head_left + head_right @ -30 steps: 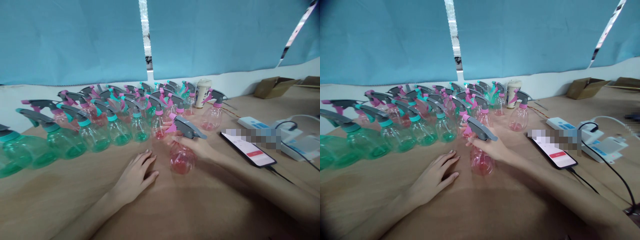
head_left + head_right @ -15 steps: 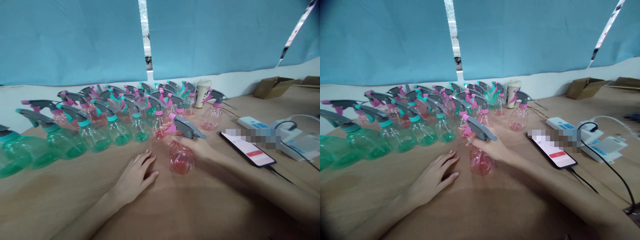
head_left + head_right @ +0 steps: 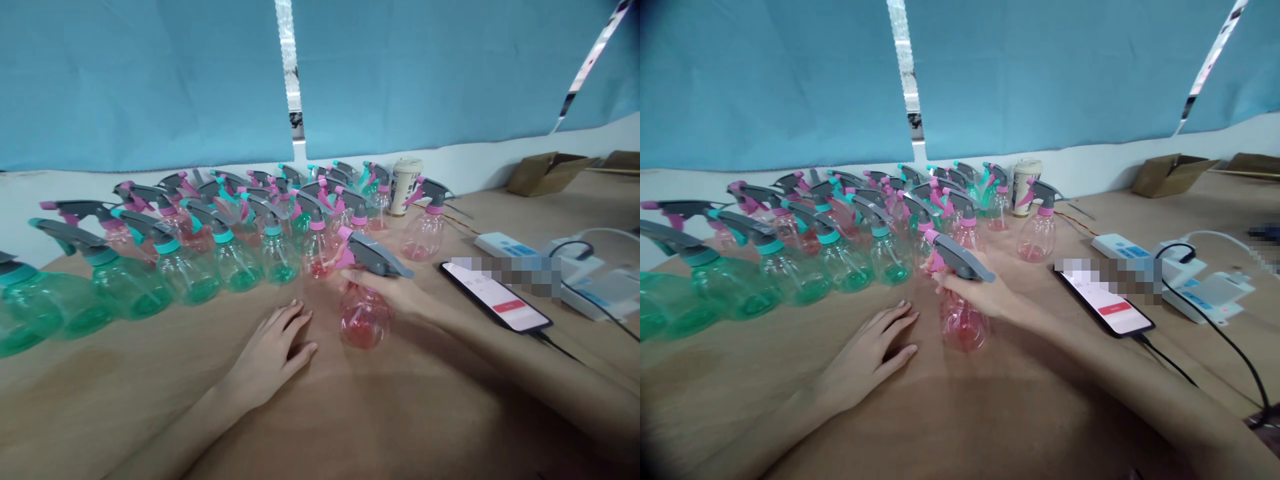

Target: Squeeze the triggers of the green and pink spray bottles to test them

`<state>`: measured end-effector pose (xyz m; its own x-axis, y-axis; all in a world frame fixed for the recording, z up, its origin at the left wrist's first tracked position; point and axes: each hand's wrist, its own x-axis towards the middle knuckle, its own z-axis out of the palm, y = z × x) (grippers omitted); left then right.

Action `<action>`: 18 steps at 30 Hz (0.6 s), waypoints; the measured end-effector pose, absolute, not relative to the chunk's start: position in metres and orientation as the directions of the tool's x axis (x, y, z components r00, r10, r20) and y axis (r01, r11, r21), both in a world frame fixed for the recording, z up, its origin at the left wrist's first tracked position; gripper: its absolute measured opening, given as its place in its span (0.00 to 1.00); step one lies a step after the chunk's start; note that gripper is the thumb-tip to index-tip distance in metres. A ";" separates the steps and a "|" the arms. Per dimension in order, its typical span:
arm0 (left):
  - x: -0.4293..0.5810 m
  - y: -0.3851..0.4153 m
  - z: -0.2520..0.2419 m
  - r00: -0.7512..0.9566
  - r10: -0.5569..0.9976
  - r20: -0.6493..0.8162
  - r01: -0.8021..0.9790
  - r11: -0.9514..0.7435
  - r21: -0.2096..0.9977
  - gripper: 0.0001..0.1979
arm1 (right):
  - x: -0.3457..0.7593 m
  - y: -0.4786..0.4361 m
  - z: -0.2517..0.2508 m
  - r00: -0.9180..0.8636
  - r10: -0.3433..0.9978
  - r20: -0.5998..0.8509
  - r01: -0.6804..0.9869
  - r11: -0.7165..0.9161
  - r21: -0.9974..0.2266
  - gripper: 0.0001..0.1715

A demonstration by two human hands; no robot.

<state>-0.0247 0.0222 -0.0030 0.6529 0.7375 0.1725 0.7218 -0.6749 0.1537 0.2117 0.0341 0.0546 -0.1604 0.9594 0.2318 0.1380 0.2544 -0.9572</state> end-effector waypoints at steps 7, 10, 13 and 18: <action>-0.024 0.023 -0.002 0.656 0.732 0.184 0.716 -0.681 0.157 0.23 | 0.213 0.030 0.067 -0.182 0.932 0.313 0.184 0.345 -0.920 0.14; -0.024 0.024 -0.002 0.655 0.732 0.187 0.717 -0.680 0.151 0.23 | 0.213 0.030 0.066 -0.177 0.931 0.319 0.159 0.346 -0.925 0.15; -0.024 0.024 -0.002 0.654 0.734 0.183 0.720 -0.678 0.147 0.23 | 0.212 0.031 0.063 -0.164 0.931 0.326 0.127 0.347 -0.929 0.16; -0.024 0.024 -0.003 0.655 0.731 0.193 0.718 -0.681 0.141 0.22 | 0.209 0.031 0.058 -0.117 0.938 0.326 0.111 0.339 -0.934 0.13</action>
